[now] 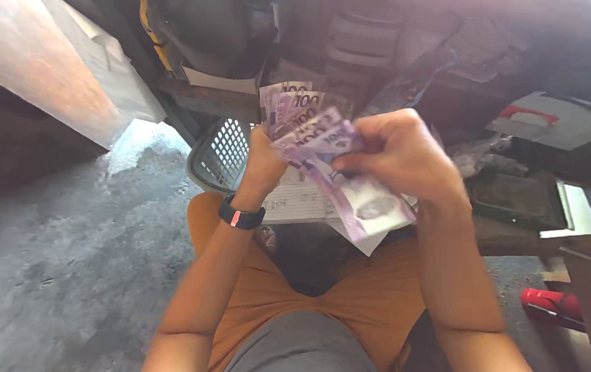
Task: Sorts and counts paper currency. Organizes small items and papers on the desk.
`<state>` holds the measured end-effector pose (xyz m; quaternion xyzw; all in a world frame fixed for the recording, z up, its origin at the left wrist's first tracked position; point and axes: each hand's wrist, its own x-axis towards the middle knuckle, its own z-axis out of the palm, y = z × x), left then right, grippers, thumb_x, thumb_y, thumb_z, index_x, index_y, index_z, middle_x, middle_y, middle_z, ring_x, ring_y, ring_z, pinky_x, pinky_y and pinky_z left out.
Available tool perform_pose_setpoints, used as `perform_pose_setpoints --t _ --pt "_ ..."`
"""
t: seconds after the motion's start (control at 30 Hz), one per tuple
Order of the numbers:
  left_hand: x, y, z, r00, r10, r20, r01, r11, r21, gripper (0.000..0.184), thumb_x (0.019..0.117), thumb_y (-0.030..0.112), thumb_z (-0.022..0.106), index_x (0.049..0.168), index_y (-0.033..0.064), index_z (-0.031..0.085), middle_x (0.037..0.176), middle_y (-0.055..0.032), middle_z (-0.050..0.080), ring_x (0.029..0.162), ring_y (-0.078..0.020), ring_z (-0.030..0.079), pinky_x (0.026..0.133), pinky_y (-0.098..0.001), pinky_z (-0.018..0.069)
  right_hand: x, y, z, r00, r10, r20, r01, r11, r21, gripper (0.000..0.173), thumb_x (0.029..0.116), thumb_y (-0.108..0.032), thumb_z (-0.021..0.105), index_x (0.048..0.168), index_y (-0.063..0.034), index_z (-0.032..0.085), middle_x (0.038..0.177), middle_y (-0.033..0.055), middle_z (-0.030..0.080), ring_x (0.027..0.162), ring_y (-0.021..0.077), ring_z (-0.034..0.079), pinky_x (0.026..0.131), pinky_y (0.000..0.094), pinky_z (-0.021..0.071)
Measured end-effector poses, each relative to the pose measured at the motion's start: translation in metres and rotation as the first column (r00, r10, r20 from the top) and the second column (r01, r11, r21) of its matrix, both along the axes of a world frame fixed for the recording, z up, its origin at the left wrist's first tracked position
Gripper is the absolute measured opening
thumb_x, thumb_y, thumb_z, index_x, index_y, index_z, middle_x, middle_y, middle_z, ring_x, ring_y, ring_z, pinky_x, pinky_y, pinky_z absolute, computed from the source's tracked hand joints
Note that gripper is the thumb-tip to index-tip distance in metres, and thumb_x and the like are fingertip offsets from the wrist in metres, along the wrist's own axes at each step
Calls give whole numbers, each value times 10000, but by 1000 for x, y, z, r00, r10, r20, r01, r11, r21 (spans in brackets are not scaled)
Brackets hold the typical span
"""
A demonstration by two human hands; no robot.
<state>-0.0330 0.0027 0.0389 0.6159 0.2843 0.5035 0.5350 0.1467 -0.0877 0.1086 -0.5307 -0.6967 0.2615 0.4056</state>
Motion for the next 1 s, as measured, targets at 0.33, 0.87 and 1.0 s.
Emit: perform_pose_setpoints --t 0.33,0.87,1.0 --pt "4 1 -2 978 -121 169 165 947 -275 330 1118 306 346 1288 108 548 1086 29 691 1017 -65 675 913 -293 579 11 26 -26 975 -167 -146 138 972 -192 98 844 -12 782 916 -42 724 758 -38 716 647 -22 655 630 169 570" --pt "17 -17 -21 903 -103 417 266 896 -355 396 1135 264 254 1389 69 488 1240 -58 681 1155 -134 661 1012 -330 544 -30 32 -53 956 -293 -32 287 951 -117 611 757 -124 888 1263 -50 553 949 93 675 725 152 626 654 338 524" --pt "10 -6 -30 710 -206 673 498 823 -273 571 1120 390 79 1388 65 465 1339 -142 653 1278 -266 618 1077 -414 506 -30 20 -65 935 -349 -62 340 932 -125 693 777 -177 893 1345 -80 507 835 42 651 617 111 586 577 285 515"
